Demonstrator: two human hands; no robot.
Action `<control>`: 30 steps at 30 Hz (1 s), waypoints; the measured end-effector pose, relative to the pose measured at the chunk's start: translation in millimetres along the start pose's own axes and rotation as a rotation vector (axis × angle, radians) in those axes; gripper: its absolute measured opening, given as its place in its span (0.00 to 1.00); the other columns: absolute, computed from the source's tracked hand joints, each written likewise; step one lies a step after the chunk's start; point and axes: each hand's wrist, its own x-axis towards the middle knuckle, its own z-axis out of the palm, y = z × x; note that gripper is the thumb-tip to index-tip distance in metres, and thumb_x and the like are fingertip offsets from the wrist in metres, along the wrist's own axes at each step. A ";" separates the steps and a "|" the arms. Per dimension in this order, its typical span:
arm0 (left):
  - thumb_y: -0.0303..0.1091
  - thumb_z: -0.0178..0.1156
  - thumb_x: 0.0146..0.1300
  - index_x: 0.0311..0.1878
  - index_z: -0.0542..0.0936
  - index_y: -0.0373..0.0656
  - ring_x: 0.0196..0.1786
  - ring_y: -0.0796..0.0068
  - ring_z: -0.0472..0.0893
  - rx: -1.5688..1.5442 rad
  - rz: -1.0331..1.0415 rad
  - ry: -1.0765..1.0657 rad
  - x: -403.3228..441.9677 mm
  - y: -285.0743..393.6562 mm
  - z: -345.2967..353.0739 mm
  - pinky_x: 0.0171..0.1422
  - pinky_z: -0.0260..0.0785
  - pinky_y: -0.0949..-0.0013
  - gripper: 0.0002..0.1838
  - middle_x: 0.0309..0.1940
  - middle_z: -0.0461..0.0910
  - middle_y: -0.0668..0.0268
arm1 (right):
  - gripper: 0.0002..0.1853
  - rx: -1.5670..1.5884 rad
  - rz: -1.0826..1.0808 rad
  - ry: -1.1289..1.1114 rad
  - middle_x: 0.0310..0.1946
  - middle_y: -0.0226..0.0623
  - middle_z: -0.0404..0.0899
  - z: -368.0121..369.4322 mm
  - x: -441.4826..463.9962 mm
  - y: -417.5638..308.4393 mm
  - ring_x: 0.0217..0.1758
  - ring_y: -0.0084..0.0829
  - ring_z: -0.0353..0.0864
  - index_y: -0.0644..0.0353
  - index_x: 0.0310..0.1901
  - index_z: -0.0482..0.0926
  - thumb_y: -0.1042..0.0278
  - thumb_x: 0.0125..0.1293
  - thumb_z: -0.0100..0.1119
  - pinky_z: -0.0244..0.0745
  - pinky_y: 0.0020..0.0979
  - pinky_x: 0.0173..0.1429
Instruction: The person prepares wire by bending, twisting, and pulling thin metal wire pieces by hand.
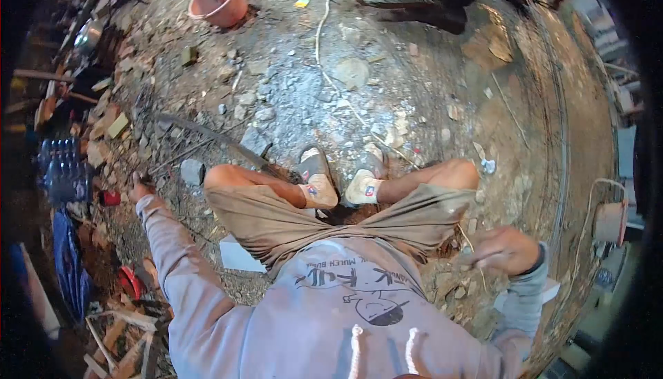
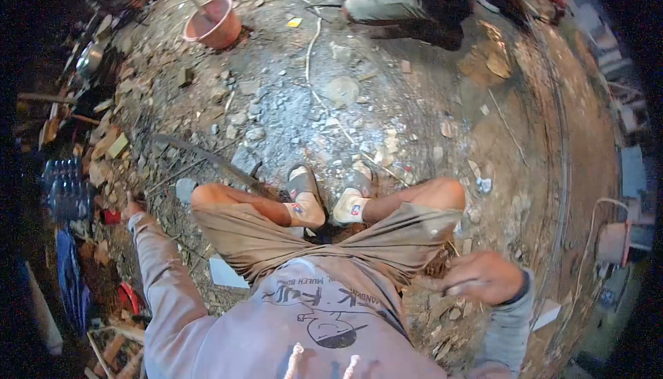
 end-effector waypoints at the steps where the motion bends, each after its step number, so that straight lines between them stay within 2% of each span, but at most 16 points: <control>1: 0.41 0.61 0.58 0.34 0.76 0.41 0.24 0.69 0.76 -0.044 -0.051 -0.069 -16.4 4.5 3.9 0.23 0.67 0.69 0.13 0.23 0.77 0.63 | 0.10 0.002 0.013 0.016 0.25 0.43 0.78 -0.3 -8.5 1.7 0.28 0.40 0.78 0.63 0.33 0.79 0.64 0.56 0.58 0.72 0.34 0.32; 3: 0.44 0.61 0.59 0.33 0.75 0.42 0.22 0.70 0.75 -0.089 -0.110 -0.152 -29.0 -0.9 4.4 0.23 0.66 0.70 0.14 0.21 0.76 0.64 | 0.10 0.231 -0.307 0.575 0.24 0.39 0.77 -0.1 -25.2 5.6 0.25 0.32 0.76 0.66 0.33 0.77 0.66 0.60 0.55 0.69 0.29 0.28; 5: 0.47 0.59 0.59 0.31 0.75 0.43 0.20 0.71 0.73 -0.084 -0.155 -0.355 -28.7 -4.6 13.0 0.22 0.65 0.72 0.15 0.19 0.74 0.64 | 0.08 0.344 0.009 1.029 0.24 0.39 0.77 10.9 -24.8 7.4 0.23 0.25 0.74 0.66 0.34 0.76 0.69 0.61 0.52 0.67 0.23 0.26; 7: 0.46 0.59 0.59 0.31 0.76 0.43 0.20 0.71 0.73 -0.081 -0.136 -0.295 -82.9 17.3 44.7 0.22 0.65 0.73 0.15 0.20 0.75 0.64 | 0.09 0.115 0.376 1.103 0.24 0.42 0.76 1.2 -4.0 16.6 0.23 0.32 0.74 0.67 0.36 0.75 0.69 0.58 0.52 0.69 0.26 0.29; 9: 0.46 0.61 0.58 0.30 0.77 0.41 0.20 0.73 0.73 -0.046 -0.051 -0.303 -107.1 27.6 60.7 0.22 0.64 0.74 0.16 0.22 0.77 0.63 | 0.10 -0.336 0.454 0.998 0.26 0.44 0.76 2.7 4.0 59.3 0.28 0.39 0.76 0.65 0.38 0.76 0.71 0.55 0.51 0.72 0.33 0.35; 12: 0.48 0.62 0.57 0.31 0.77 0.37 0.22 0.73 0.74 -0.004 0.063 -0.326 -129.3 39.0 73.2 0.23 0.64 0.73 0.19 0.25 0.78 0.62 | 0.12 -0.324 0.522 0.740 0.29 0.44 0.77 34.2 -15.5 126.6 0.35 0.43 0.76 0.61 0.40 0.77 0.71 0.54 0.50 0.70 0.38 0.41; 14: 0.49 0.63 0.56 0.30 0.78 0.36 0.23 0.73 0.75 0.115 0.043 -0.418 -111.7 44.5 60.5 0.24 0.65 0.73 0.21 0.25 0.78 0.62 | 0.12 -0.470 0.651 0.036 0.32 0.44 0.79 49.3 -24.3 130.2 0.37 0.41 0.77 0.58 0.40 0.78 0.69 0.56 0.49 0.70 0.38 0.43; 17: 0.45 0.66 0.54 0.30 0.78 0.37 0.23 0.73 0.76 -0.014 0.105 -0.232 -111.7 39.3 65.5 0.25 0.67 0.71 0.18 0.20 0.77 0.64 | 0.11 -0.029 0.524 -0.144 0.31 0.43 0.79 31.6 -39.4 80.9 0.36 0.40 0.78 0.58 0.39 0.78 0.66 0.57 0.50 0.70 0.38 0.42; 19: 0.44 0.66 0.53 0.30 0.78 0.37 0.22 0.74 0.75 0.080 0.058 -0.270 -125.0 48.7 56.7 0.24 0.67 0.70 0.18 0.19 0.76 0.64 | 0.10 -0.005 0.410 0.021 0.27 0.42 0.78 15.9 -61.0 48.9 0.34 0.37 0.78 0.57 0.36 0.78 0.63 0.58 0.51 0.70 0.36 0.39; 21: 0.45 0.68 0.52 0.26 0.77 0.38 0.16 0.76 0.71 0.164 0.066 -0.231 -158.0 51.3 69.5 0.20 0.63 0.72 0.17 0.15 0.73 0.66 | 0.08 -0.338 0.095 0.193 0.21 0.39 0.74 0.9 -103.2 19.1 0.30 0.30 0.77 0.57 0.35 0.77 0.64 0.59 0.52 0.69 0.32 0.33; 22: 0.45 0.68 0.52 0.26 0.77 0.38 0.16 0.76 0.71 0.153 0.069 -0.243 -177.5 56.3 80.2 0.20 0.63 0.72 0.17 0.15 0.73 0.66 | 0.08 -0.345 0.096 0.208 0.21 0.39 0.74 5.9 -112.6 23.2 0.30 0.30 0.77 0.57 0.35 0.77 0.64 0.59 0.52 0.69 0.32 0.33; 24: 0.44 0.68 0.52 0.24 0.76 0.41 0.14 0.78 0.67 0.206 0.017 -0.382 -206.2 62.6 109.7 0.17 0.58 0.74 0.17 0.14 0.71 0.67 | 0.06 -0.023 -0.170 0.750 0.21 0.33 0.71 16.9 -129.3 34.1 0.26 0.27 0.73 0.58 0.36 0.75 0.68 0.58 0.52 0.68 0.27 0.29; 26: 0.46 0.66 0.53 0.26 0.76 0.42 0.13 0.79 0.65 0.021 -0.055 -0.484 -161.4 34.8 141.5 0.17 0.55 0.75 0.17 0.14 0.70 0.69 | 0.06 0.297 -0.527 1.245 0.22 0.28 0.69 18.1 -134.0 47.9 0.21 0.23 0.69 0.59 0.38 0.73 0.72 0.57 0.52 0.66 0.23 0.24; 27: 0.46 0.66 0.54 0.27 0.76 0.42 0.14 0.79 0.65 -0.058 -0.081 -0.545 -178.3 40.3 167.5 0.17 0.55 0.75 0.16 0.15 0.70 0.70 | 0.09 0.442 -0.323 1.542 0.25 0.29 0.71 13.9 -128.8 55.8 0.20 0.23 0.68 0.60 0.41 0.74 0.71 0.57 0.52 0.65 0.22 0.23; 28: 0.46 0.65 0.55 0.28 0.75 0.43 0.15 0.80 0.66 -0.129 -0.105 -0.602 -196.7 48.2 187.7 0.17 0.56 0.75 0.16 0.15 0.70 0.71 | 0.09 0.418 -0.371 1.545 0.25 0.29 0.71 5.3 -125.7 75.6 0.20 0.23 0.68 0.60 0.41 0.74 0.71 0.57 0.52 0.65 0.22 0.23; 30: 0.45 0.64 0.56 0.31 0.74 0.44 0.16 0.81 0.66 -0.075 -0.105 -0.738 -258.5 88.7 226.6 0.18 0.57 0.76 0.14 0.17 0.70 0.71 | 0.11 0.145 0.390 1.623 0.24 0.30 0.72 -11.6 -129.8 137.0 0.21 0.22 0.70 0.62 0.42 0.75 0.69 0.57 0.54 0.65 0.22 0.24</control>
